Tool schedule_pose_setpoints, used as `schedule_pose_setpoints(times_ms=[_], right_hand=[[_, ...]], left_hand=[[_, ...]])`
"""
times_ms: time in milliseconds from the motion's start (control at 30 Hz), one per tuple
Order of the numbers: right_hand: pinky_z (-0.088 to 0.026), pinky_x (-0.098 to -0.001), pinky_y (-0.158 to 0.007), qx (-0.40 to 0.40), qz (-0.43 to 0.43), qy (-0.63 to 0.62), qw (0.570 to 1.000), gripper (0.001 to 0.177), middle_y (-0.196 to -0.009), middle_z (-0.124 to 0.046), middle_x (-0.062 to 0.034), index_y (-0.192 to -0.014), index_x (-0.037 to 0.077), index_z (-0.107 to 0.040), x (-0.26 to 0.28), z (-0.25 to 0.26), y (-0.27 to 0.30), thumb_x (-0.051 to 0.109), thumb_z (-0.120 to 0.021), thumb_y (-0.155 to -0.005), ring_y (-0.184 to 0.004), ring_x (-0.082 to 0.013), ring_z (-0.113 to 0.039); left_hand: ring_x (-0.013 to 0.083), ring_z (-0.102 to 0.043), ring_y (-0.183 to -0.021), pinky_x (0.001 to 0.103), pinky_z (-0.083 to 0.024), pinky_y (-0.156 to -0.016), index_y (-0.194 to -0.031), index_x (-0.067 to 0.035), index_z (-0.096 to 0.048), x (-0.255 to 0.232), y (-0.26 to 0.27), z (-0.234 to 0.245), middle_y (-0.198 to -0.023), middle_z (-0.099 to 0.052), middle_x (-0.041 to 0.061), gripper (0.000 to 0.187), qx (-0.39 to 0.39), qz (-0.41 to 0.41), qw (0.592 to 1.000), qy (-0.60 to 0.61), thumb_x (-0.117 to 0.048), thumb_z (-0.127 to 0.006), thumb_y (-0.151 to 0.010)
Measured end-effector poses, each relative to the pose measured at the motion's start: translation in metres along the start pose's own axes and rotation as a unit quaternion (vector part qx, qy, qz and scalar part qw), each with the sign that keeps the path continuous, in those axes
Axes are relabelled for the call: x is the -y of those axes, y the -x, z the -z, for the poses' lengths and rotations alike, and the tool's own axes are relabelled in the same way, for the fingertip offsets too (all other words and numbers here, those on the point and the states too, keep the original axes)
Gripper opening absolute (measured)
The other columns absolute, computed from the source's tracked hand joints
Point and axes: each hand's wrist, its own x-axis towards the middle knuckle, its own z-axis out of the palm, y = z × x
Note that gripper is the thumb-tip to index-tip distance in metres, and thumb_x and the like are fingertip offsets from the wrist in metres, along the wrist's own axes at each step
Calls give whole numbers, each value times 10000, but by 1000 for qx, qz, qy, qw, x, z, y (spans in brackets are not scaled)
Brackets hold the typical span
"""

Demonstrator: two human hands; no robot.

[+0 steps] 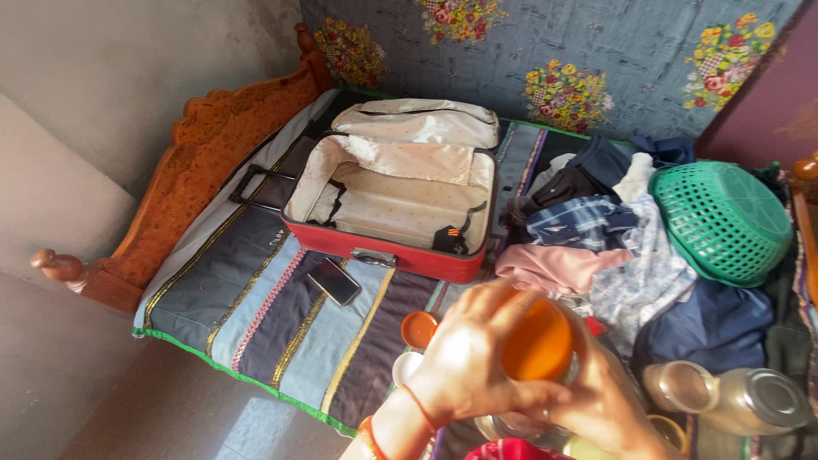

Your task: The person repeatedly picks up various plastic and glass containers on a bed, opens and closes their lids, and places them back down. The person handles multiple containers with different colored lids, including orange, red, and white, without packing them into the nearby open suitcase.

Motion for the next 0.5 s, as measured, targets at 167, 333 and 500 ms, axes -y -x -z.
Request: schedule_pose_setpoints(times_ms=[167,333,500], right_hand=[[-452,-384,-1046,-50,27,29,998,1051,-1309,-646,-126,-1433,39,-473,-29,-22,-6,162,-903,-483,-1239,-251,-607],[-461,-373,-1047,-85,-39,70,993,1041,-1382,-593,-137,-1511,75,-386,-65,-29,-4,187,-845,-584,-1288,-252,-578],[-466,-382,-1051,-131,-115,112,978,1017,-1400,-579,-151,-1513,69,-377,-90,-44,9,198,-828,-610,-1299,-262,-576]], left_hand=[[381,-619,-1217,469,-506,-1061,-1339,-172,-693,32,-4,-18,-1324,-640,167,702,10,-8,1000,-17,-615,-761,-798],[444,-598,-1174,514,-494,-1022,-1265,-218,-692,52,-2,-51,-1340,-649,147,598,-39,-52,995,-74,-586,-768,-800],[443,-597,-1162,545,-486,-1018,-1360,-125,-662,55,8,-80,-1359,-606,281,690,-24,110,993,19,-603,-728,-867]])
